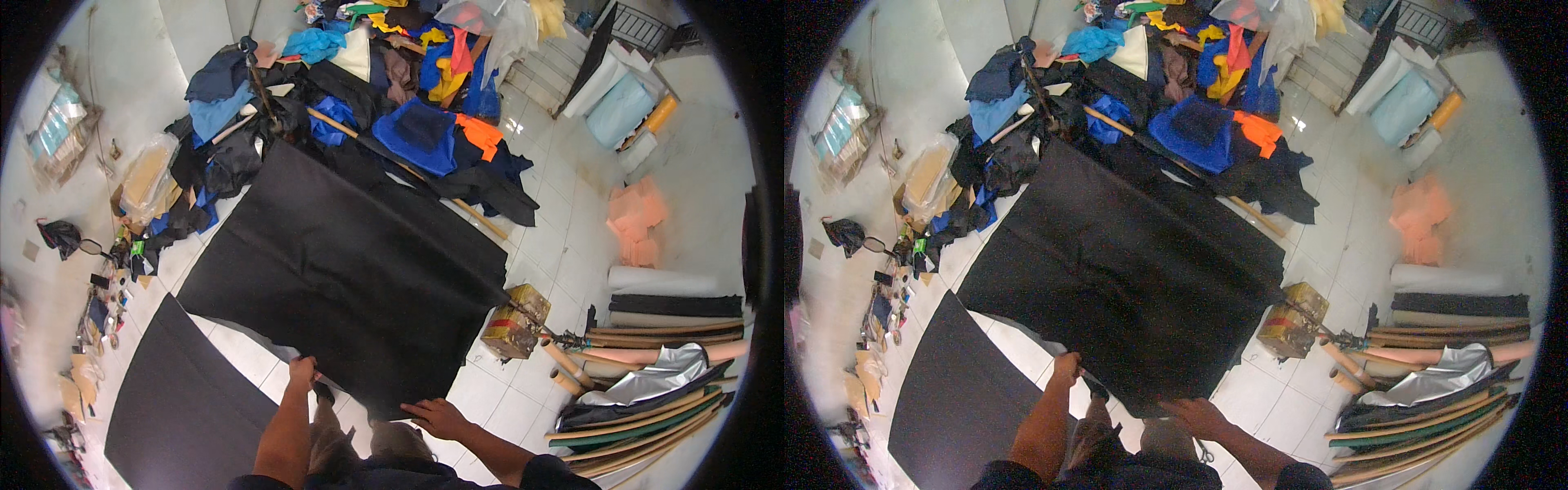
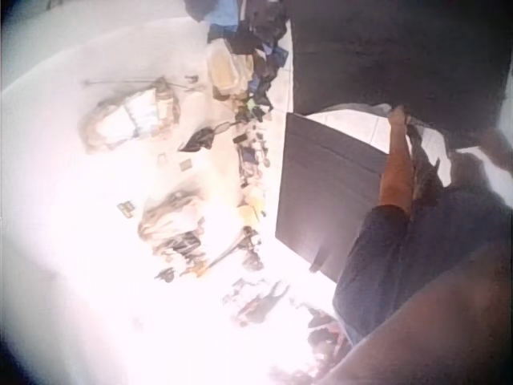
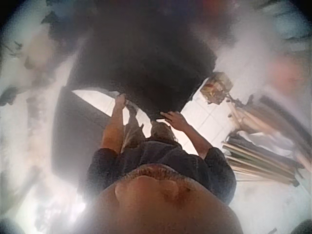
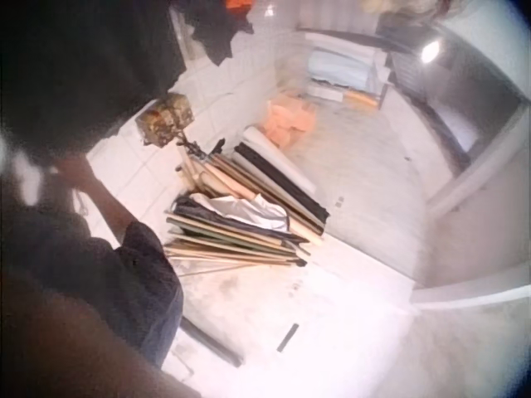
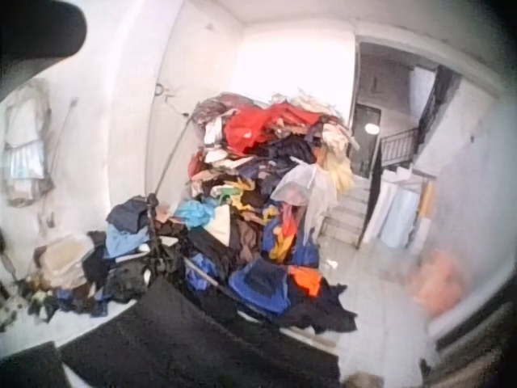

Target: The person cuts a large black fabric sheet on the floor using shears, then folds and smooths the cut piece. A wooden stick is used to measure or align the fabric before cutting. The person repeats cutting and folding actions on the same fabric.

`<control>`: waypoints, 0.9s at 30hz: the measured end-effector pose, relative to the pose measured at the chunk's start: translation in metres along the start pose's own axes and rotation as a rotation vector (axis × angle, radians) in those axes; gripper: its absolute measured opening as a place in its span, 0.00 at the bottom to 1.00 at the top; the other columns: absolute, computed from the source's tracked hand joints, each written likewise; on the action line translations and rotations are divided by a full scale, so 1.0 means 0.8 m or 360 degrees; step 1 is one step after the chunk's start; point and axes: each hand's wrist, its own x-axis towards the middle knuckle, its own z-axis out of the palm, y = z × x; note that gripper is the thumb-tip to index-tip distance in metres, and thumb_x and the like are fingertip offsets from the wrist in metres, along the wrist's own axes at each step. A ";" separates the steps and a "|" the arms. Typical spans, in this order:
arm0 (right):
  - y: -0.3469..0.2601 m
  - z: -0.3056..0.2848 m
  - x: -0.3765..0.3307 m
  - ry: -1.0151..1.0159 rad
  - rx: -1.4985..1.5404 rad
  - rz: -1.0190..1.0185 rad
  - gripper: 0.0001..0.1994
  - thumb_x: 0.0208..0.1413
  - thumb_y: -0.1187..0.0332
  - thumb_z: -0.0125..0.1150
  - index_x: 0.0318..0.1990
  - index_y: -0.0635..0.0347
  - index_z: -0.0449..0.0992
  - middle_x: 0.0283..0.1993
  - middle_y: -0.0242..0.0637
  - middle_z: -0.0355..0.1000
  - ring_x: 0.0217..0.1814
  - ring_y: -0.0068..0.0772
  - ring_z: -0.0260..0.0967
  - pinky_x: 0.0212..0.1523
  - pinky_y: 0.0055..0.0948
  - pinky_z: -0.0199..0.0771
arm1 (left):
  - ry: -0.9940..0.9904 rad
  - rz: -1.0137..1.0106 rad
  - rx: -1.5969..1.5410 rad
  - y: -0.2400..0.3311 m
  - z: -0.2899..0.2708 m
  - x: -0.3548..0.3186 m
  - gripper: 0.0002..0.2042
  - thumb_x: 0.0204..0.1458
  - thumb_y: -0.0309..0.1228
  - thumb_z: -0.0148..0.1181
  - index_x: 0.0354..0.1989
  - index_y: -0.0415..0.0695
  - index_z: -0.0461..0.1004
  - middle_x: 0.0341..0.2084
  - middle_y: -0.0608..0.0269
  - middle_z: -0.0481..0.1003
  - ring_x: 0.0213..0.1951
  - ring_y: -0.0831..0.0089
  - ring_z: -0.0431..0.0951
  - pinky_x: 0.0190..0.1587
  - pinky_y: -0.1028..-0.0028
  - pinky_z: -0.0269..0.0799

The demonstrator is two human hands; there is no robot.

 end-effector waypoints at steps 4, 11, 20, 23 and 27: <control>0.000 0.000 -0.019 -0.0503 0.0114 0.0629 0.33 0.63 0.51 0.55 0.73 0.44 0.52 0.56 0.47 0.73 0.56 0.47 0.72 0.57 0.41 0.70 | -0.0234 0.0219 -0.0588 -0.001 0.021 -0.019 0.27 0.48 0.20 0.56 0.59 0.41 0.59 0.38 0.53 0.74 0.27 0.64 0.76 0.24 0.69 0.76; -0.022 -0.021 0.079 0.0172 0.0499 0.0890 0.38 0.57 0.53 0.65 0.70 0.57 0.56 0.62 0.56 0.68 0.65 0.49 0.68 0.64 0.40 0.68 | -0.0571 0.0498 -0.0219 0.026 0.025 -0.129 0.32 0.48 0.19 0.56 0.63 0.41 0.52 0.45 0.48 0.74 0.40 0.58 0.80 0.33 0.62 0.79; -0.192 -0.024 0.405 -0.0482 -0.0383 0.0536 0.40 0.51 0.44 0.64 0.67 0.55 0.64 0.62 0.55 0.69 0.62 0.55 0.69 0.63 0.46 0.67 | -0.0845 0.1208 0.0805 0.000 -0.008 -0.124 0.26 0.49 0.33 0.61 0.57 0.42 0.66 0.49 0.42 0.76 0.50 0.48 0.78 0.54 0.55 0.71; -0.166 0.033 0.436 -0.0521 -0.0565 0.0541 0.28 0.50 0.52 0.61 0.58 0.57 0.74 0.56 0.55 0.73 0.60 0.55 0.71 0.61 0.47 0.69 | -0.0708 0.1126 0.1022 0.024 -0.039 -0.168 0.26 0.49 0.35 0.61 0.58 0.43 0.67 0.49 0.44 0.77 0.52 0.50 0.77 0.55 0.55 0.71; -0.162 0.070 0.437 -0.0040 0.0406 0.0883 0.21 0.48 0.66 0.57 0.50 0.65 0.78 0.51 0.54 0.76 0.54 0.53 0.74 0.48 0.45 0.72 | -0.0497 0.0710 0.0719 0.004 -0.135 -0.186 0.26 0.53 0.33 0.58 0.63 0.45 0.66 0.43 0.43 0.79 0.44 0.55 0.81 0.47 0.60 0.77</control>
